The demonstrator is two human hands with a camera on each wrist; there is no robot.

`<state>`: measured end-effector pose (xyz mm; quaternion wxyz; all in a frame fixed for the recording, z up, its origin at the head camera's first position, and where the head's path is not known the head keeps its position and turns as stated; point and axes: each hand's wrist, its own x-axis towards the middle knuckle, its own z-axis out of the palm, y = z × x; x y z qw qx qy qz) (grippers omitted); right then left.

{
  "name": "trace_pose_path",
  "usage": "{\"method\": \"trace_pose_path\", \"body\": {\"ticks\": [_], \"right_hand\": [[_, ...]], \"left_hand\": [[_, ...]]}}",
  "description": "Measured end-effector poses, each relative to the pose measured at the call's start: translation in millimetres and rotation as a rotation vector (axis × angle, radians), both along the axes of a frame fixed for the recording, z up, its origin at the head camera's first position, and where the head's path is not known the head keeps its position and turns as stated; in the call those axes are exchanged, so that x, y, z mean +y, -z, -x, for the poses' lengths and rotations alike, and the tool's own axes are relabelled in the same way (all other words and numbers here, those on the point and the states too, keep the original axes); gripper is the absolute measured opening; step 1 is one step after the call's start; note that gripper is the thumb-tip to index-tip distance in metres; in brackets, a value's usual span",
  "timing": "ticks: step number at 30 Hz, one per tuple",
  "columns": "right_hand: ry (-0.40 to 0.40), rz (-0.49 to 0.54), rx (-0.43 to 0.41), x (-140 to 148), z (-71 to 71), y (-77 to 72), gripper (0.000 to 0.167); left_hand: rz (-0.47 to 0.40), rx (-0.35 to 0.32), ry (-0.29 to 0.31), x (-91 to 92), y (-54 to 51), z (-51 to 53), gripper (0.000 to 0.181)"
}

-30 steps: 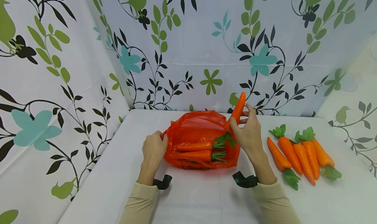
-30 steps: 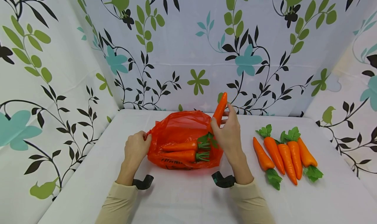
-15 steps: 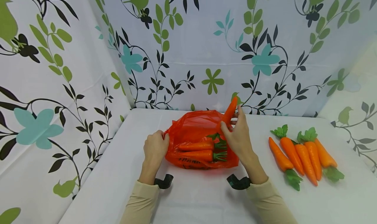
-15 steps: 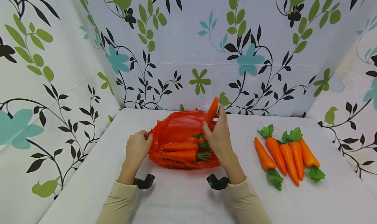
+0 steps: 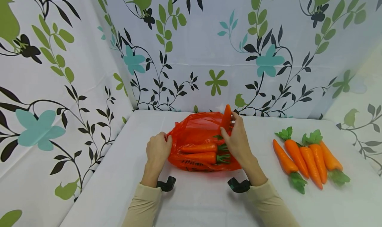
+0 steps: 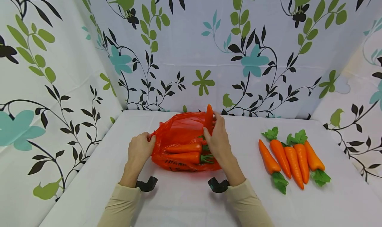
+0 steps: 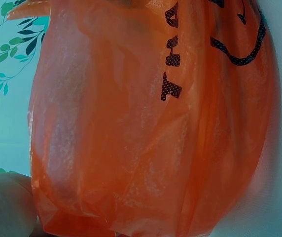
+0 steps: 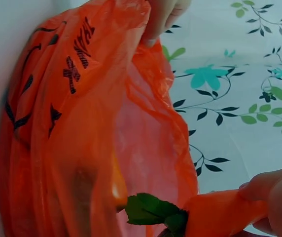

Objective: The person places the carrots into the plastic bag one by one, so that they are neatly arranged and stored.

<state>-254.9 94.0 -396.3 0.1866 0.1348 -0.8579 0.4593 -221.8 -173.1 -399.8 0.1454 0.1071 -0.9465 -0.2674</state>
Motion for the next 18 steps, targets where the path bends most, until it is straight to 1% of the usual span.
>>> {"method": "trace_pose_path", "body": {"ticks": [3, 6, 8, 10, 13, 16, 18], "right_hand": [[-0.003, -0.036, -0.006, -3, 0.5, 2.9, 0.065], [0.005, -0.103, 0.005, -6, 0.0, 5.4, 0.059], [0.003, -0.154, 0.041, -8, -0.6, 6.4, 0.054], [0.000, -0.211, 0.095, -10, -0.7, 7.9, 0.051], [-0.023, -0.292, 0.158, -13, -0.3, 11.2, 0.047], [-0.049, -0.367, 0.188, -16, 0.7, 15.6, 0.045], [-0.069, -0.399, 0.197, -18, 1.1, 18.1, 0.044]], "left_hand": [[0.007, 0.002, -0.002, -0.4, 0.0, 0.3, 0.027], [0.010, 0.005, -0.003, -0.7, 0.3, 0.8, 0.027], [0.011, 0.007, -0.004, -0.9, 0.6, 1.0, 0.027], [0.011, 0.009, -0.003, -1.1, 1.2, 1.2, 0.027], [0.008, 0.011, -0.001, -1.3, 2.0, 1.3, 0.027], [0.006, 0.009, 0.001, -1.4, 2.5, 1.4, 0.027], [0.007, 0.005, -0.001, -1.2, 2.2, 1.4, 0.027]]}}
